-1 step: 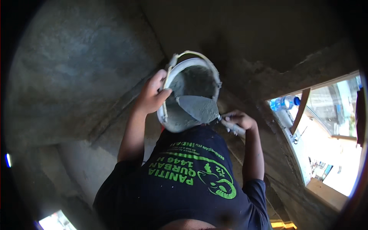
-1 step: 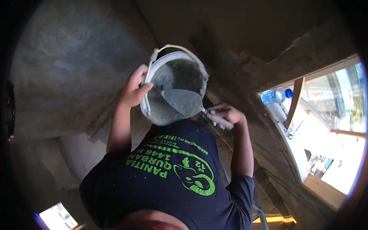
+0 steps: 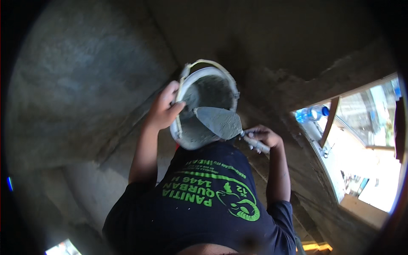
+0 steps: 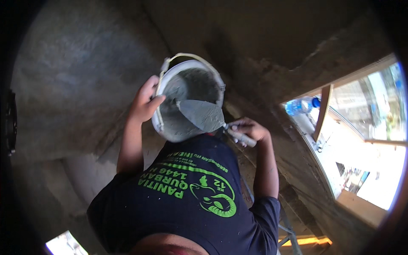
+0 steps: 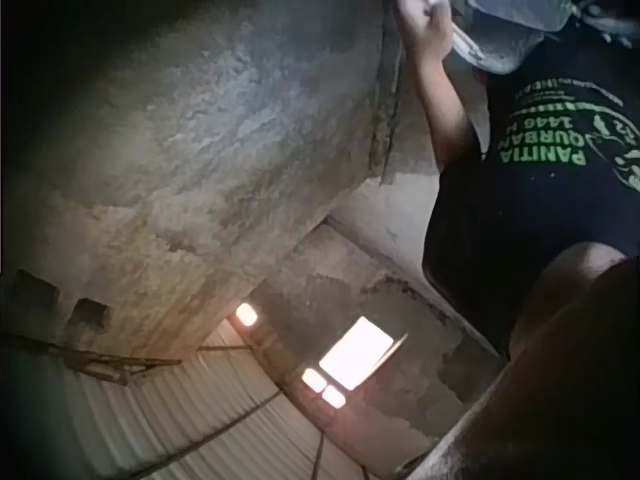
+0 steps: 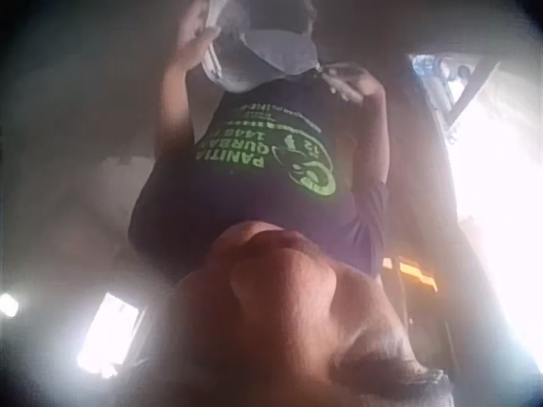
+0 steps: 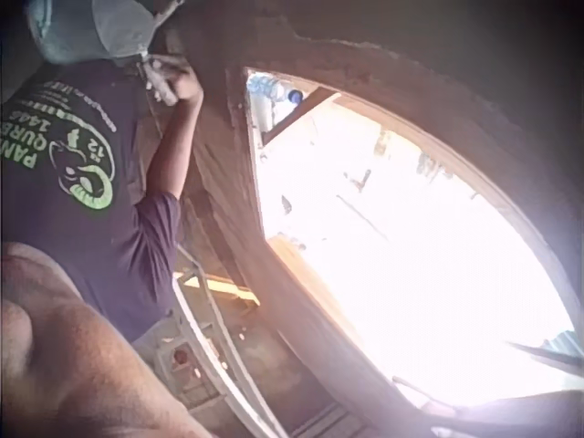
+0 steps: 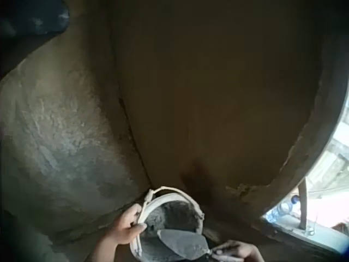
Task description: The person plasters a wall by repeatedly scooping cement mixture from a bucket with a trowel and smoothing it onto the concrete surface.
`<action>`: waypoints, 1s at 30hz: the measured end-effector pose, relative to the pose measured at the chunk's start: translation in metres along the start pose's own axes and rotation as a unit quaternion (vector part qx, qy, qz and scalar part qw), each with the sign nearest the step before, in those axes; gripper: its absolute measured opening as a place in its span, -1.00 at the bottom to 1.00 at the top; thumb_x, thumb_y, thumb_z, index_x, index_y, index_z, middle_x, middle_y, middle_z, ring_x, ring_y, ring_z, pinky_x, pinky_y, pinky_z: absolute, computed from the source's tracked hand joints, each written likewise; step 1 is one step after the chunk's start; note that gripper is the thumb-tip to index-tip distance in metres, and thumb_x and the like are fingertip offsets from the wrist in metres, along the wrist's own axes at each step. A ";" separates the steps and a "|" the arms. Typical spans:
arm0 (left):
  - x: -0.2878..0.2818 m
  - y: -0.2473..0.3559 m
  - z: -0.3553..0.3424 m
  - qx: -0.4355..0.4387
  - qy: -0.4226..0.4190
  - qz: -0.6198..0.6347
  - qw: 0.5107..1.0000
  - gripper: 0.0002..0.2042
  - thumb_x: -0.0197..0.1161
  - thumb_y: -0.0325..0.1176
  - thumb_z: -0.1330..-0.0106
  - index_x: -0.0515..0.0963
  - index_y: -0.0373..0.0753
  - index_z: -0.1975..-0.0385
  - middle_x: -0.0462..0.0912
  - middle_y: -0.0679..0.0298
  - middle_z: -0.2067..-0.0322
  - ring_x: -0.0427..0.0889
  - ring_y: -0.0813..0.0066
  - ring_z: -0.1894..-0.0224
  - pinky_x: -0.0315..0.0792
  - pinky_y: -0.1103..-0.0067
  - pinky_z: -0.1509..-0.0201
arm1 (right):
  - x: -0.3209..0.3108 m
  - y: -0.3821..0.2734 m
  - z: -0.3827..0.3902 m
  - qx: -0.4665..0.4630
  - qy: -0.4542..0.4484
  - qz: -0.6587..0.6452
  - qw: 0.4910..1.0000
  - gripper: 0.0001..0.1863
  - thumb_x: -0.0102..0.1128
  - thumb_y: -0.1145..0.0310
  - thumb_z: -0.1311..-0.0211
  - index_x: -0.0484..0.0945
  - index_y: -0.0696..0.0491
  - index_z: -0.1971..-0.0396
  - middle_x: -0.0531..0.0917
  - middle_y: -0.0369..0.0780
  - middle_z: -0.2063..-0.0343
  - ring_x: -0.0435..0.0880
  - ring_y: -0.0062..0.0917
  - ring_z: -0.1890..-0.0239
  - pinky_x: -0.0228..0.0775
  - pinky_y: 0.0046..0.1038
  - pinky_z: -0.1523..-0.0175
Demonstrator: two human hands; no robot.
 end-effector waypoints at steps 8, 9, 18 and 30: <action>-0.053 -0.036 -0.019 -0.066 -0.020 0.068 0.995 -0.72 0.14 -0.66 -0.24 0.37 -0.33 0.07 0.53 0.26 0.19 0.51 0.62 0.09 0.38 0.60 -0.04 | 0.076 -0.032 0.054 -0.283 0.396 0.312 0.816 -0.59 0.38 0.49 -0.18 0.48 0.15 -0.02 0.63 -0.13 0.33 0.63 -0.29 0.30 0.46 -0.33 0.16; -0.063 -0.041 -0.022 -0.068 -0.027 0.078 0.994 -0.72 0.13 -0.67 -0.24 0.36 -0.33 0.06 0.53 0.25 0.18 0.50 0.61 0.06 0.37 0.61 -0.06 | 0.081 -0.032 0.052 -0.285 0.411 0.309 0.809 -0.59 0.38 0.49 -0.18 0.48 0.15 -0.02 0.63 -0.13 0.33 0.63 -0.29 0.30 0.46 -0.33 0.16; -0.087 -0.067 -0.040 -0.079 -0.082 0.080 0.990 -0.66 0.08 -0.66 -0.26 0.33 -0.31 -0.03 0.53 0.27 0.12 0.52 0.62 0.06 0.37 0.64 -0.07 | 0.084 -0.043 0.046 -0.323 0.666 0.466 0.485 -0.46 0.29 0.55 -0.13 0.48 0.14 -0.17 0.66 0.00 0.08 0.69 -0.06 0.09 0.62 -0.21 0.11; -0.092 -0.073 -0.044 -0.086 -0.098 0.100 0.986 -0.68 0.05 -0.70 -0.30 0.31 -0.35 -0.04 0.56 0.21 0.13 0.53 0.60 0.07 0.37 0.63 -0.07 | 0.047 -0.066 0.039 -0.277 0.735 0.476 0.396 -0.45 0.30 0.52 -0.19 0.47 0.08 -0.23 0.63 -0.11 0.13 0.68 -0.20 0.14 0.63 -0.23 0.19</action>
Point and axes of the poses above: each hand's wrist, its own z-axis away from the middle knuckle, its own x-axis out of the palm, y = z × x, the point moved 5 cm from there along -z, towards the middle knuckle
